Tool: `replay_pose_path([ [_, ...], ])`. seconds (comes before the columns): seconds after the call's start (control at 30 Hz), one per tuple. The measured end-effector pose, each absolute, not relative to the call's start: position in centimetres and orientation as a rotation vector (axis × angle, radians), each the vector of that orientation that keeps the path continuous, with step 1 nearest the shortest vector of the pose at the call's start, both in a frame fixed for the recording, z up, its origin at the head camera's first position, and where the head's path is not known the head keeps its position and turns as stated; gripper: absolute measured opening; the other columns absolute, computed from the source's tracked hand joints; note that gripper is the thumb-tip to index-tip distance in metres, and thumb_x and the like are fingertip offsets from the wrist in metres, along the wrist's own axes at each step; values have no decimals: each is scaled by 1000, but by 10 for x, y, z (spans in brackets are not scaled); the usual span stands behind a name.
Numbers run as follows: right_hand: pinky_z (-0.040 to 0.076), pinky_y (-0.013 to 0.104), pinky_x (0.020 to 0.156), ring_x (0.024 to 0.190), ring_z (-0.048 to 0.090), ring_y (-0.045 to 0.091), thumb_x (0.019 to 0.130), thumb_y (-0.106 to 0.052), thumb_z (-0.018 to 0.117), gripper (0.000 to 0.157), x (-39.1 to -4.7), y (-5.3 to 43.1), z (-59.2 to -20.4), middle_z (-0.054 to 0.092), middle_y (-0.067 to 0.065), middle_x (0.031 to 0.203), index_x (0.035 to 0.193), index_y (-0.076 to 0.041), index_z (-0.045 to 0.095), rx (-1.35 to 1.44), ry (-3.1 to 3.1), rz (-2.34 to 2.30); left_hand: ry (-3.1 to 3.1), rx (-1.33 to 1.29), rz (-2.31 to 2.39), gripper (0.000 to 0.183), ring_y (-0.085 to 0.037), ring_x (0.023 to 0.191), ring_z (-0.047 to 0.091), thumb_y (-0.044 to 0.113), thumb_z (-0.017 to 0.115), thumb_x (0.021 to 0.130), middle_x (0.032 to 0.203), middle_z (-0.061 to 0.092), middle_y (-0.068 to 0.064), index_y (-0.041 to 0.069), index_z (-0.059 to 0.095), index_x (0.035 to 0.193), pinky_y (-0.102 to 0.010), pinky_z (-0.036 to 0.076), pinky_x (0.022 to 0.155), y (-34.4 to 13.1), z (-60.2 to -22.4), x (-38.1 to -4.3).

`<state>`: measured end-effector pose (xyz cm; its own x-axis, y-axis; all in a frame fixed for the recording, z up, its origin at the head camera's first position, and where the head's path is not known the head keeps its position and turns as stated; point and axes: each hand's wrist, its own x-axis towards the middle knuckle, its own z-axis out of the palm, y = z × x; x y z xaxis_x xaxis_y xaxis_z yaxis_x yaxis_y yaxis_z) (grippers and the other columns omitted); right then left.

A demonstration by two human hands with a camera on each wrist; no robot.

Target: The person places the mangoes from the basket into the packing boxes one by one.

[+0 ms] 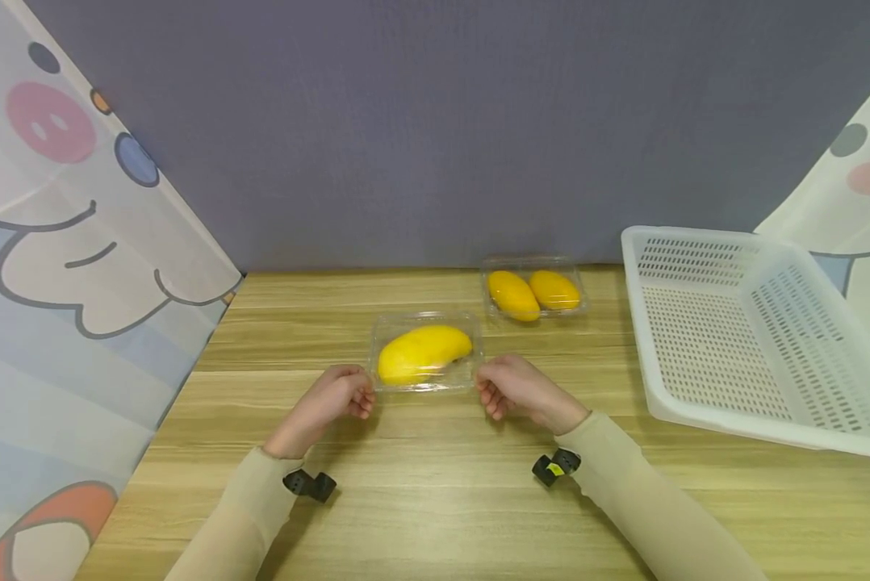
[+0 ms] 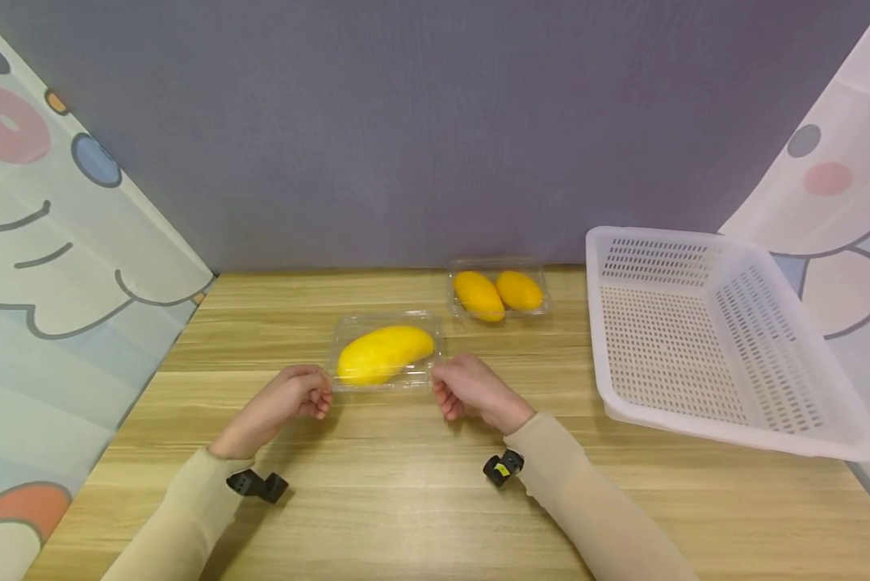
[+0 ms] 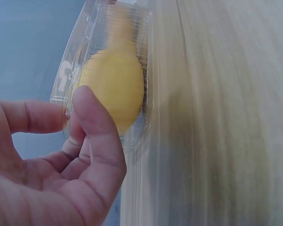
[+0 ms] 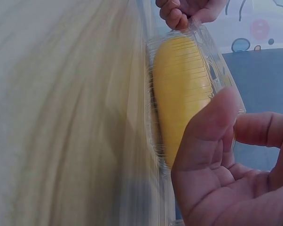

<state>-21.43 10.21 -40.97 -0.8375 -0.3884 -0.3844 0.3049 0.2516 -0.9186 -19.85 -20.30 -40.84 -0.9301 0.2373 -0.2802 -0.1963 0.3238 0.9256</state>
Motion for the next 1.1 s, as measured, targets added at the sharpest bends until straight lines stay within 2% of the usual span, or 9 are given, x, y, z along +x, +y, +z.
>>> replay_pose_path([
  [0.27, 49, 21, 49, 52, 51, 13, 91, -6, 49, 17, -218, 100, -408, 55, 4, 65, 77, -1, 56, -75, 1979, -1650, 2249, -14, 1641, 21, -22, 71, 59, 7, 46, 95, 81, 60, -13, -7, 59, 88, -31, 57, 66, -202, -410, -204],
  [0.83, 50, 23, 51, 53, 51, 14, 93, -8, 47, 18, -230, 95, -408, 55, 4, 66, 87, 5, 57, -25, 2003, -1677, 2203, -126, 1706, 24, -21, 71, 58, 10, 47, 95, 83, 59, -11, -11, 58, 95, -31, 57, 69, -199, -413, -218],
  [1.1, 50, 24, 55, 60, 51, 16, 94, -11, 48, 20, -237, 94, -412, 56, 5, 71, 93, 7, 57, -5, 2016, -1687, 2229, -130, 1720, 24, -20, 70, 58, 11, 47, 95, 84, 58, -10, -10, 58, 97, -30, 56, 68, -196, -412, -224],
])
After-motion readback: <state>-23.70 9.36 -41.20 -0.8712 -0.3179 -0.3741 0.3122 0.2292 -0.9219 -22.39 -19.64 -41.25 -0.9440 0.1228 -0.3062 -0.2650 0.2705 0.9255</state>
